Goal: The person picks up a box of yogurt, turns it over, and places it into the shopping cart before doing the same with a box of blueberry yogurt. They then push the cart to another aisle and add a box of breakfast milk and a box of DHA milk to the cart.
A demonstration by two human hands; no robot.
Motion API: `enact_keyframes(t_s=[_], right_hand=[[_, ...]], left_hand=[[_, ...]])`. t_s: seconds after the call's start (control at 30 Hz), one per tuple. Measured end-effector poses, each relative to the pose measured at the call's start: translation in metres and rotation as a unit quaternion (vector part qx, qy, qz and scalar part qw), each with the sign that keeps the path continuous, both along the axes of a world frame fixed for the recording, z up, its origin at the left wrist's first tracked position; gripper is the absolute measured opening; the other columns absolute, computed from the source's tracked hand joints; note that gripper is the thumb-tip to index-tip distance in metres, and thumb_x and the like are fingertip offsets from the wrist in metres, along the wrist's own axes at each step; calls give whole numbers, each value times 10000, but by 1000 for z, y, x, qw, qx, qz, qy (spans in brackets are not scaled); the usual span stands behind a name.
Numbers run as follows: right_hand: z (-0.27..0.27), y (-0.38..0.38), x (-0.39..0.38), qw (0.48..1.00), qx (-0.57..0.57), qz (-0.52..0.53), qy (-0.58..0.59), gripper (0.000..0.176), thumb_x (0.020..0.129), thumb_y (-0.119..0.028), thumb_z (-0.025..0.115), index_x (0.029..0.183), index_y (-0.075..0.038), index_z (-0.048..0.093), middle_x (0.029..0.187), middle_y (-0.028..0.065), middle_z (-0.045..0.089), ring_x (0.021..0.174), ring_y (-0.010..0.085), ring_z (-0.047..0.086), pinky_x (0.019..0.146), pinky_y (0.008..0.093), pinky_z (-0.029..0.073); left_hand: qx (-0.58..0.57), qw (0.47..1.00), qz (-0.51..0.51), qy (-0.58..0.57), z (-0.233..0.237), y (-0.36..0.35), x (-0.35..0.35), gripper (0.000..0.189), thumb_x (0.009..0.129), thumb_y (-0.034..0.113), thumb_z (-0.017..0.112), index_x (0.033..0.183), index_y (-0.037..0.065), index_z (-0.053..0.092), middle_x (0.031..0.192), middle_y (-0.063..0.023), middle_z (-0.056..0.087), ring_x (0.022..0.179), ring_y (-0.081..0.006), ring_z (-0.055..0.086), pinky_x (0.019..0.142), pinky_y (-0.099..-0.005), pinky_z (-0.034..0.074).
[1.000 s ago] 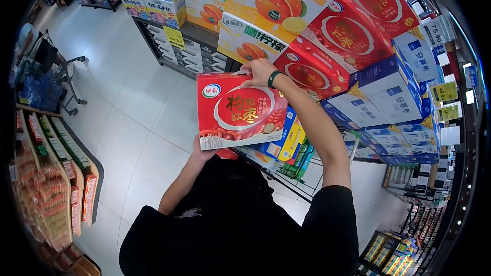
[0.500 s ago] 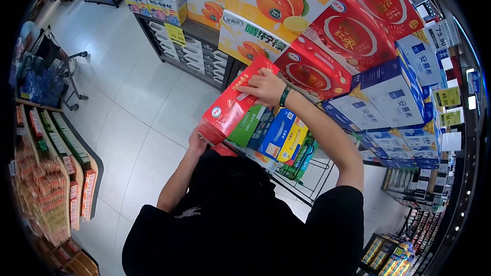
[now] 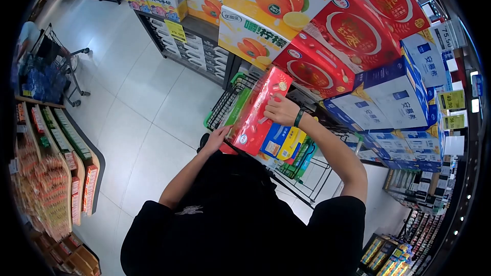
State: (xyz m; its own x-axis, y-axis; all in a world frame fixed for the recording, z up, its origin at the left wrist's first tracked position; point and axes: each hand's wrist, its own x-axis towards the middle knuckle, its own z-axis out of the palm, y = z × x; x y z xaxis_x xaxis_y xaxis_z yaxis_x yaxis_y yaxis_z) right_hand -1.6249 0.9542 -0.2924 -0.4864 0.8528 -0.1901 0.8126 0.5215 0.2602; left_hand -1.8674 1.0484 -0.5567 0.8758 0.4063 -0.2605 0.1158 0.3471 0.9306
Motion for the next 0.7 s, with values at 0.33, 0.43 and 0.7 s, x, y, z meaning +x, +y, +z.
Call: enact_keyframes(t_s=[0.33,0.43,0.7], right_hand=[[-35,-65,-11,985,-57,-163,9,171,815,-142,665,980,-140,621,982,31,614,1082,221,599,985,421,419],[-13,-75,-32,958,-45,-270,89,273,791,-145,721,1053,-127,646,1103,77,624,1183,271,573,1012,429,419],[10,-234,30,765,322,-546,113,347,781,-174,765,1098,-72,666,1189,145,632,1172,365,575,1010,466,443]], left_hand=[[99,973,-200,-60,15,-36,26,970,1007,593,517,1611,-8,54,1591,-179,347,1428,-249,387,1190,-309,258],[47,968,-240,-54,28,-28,26,945,1015,575,519,1611,-12,80,1354,-148,519,1234,-228,516,1078,-303,388],[52,976,-205,-56,41,-31,16,825,1015,441,603,1593,-9,224,1162,-123,553,990,-177,576,883,-287,495]])
